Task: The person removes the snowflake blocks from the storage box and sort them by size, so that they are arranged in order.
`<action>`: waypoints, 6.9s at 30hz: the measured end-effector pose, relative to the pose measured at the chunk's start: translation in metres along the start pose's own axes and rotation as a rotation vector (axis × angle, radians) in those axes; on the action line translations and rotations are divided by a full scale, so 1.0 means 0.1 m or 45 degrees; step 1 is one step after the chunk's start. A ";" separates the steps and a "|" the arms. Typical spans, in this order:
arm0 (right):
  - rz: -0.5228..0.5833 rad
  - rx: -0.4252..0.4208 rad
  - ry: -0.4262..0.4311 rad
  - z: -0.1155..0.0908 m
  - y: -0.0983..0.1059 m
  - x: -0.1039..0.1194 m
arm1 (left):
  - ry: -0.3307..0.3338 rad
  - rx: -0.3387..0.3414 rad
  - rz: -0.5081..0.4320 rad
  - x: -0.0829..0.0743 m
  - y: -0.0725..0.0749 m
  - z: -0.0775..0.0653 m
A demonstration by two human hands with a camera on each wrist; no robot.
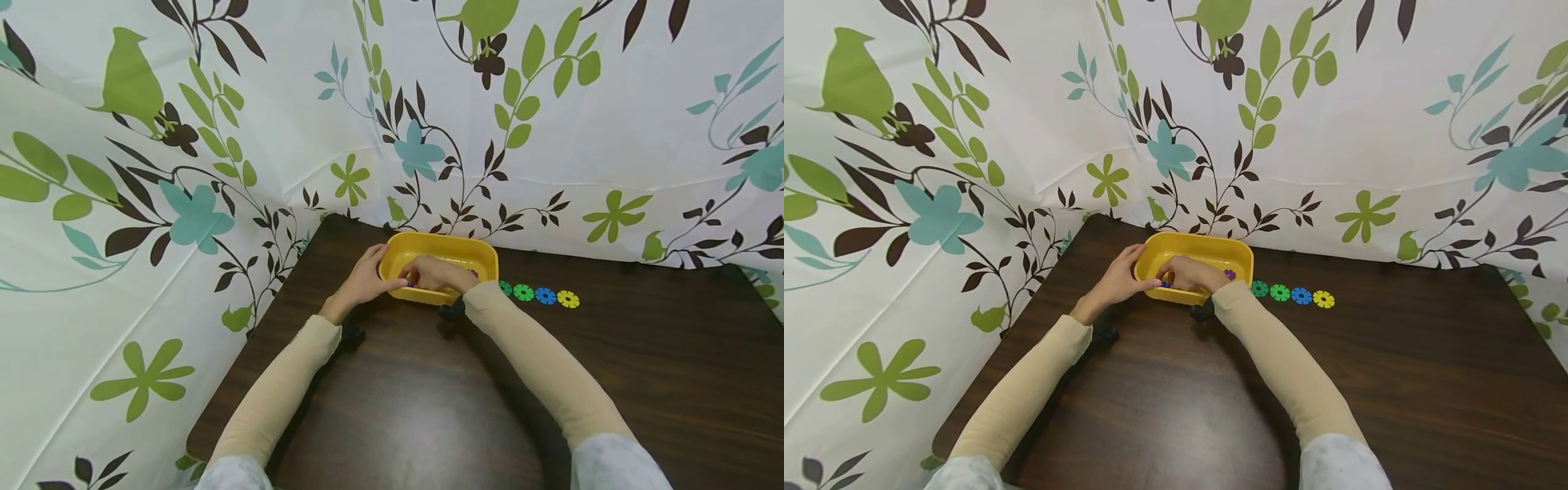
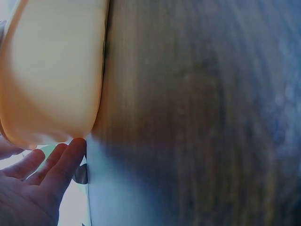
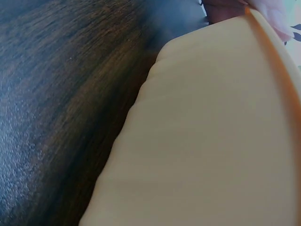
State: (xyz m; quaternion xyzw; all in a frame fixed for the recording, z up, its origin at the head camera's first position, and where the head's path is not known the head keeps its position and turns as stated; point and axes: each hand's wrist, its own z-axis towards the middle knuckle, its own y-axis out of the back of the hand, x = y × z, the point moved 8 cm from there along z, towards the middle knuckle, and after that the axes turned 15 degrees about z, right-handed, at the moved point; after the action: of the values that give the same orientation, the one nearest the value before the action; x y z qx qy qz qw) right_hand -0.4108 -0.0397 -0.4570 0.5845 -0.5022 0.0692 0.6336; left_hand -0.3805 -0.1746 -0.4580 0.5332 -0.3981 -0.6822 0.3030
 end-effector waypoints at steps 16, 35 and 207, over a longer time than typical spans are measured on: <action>0.042 0.038 -0.051 -0.07 0.02 0.00 | 0.000 0.006 -0.005 0.00 -0.01 0.00; 0.082 -0.042 -0.046 -0.22 0.11 -0.13 | 0.000 -0.005 -0.002 -0.05 0.00 0.00; -0.108 -0.272 -0.228 -0.62 0.53 -0.51 | 0.049 -0.014 -0.058 0.01 -0.03 -0.03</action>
State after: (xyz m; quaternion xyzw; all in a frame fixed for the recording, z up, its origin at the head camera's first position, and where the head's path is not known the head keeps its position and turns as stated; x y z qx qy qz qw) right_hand -0.4372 0.0522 -0.4469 0.5383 -0.5359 -0.0640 0.6472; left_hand -0.3777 -0.1747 -0.4616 0.5535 -0.3762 -0.6807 0.2980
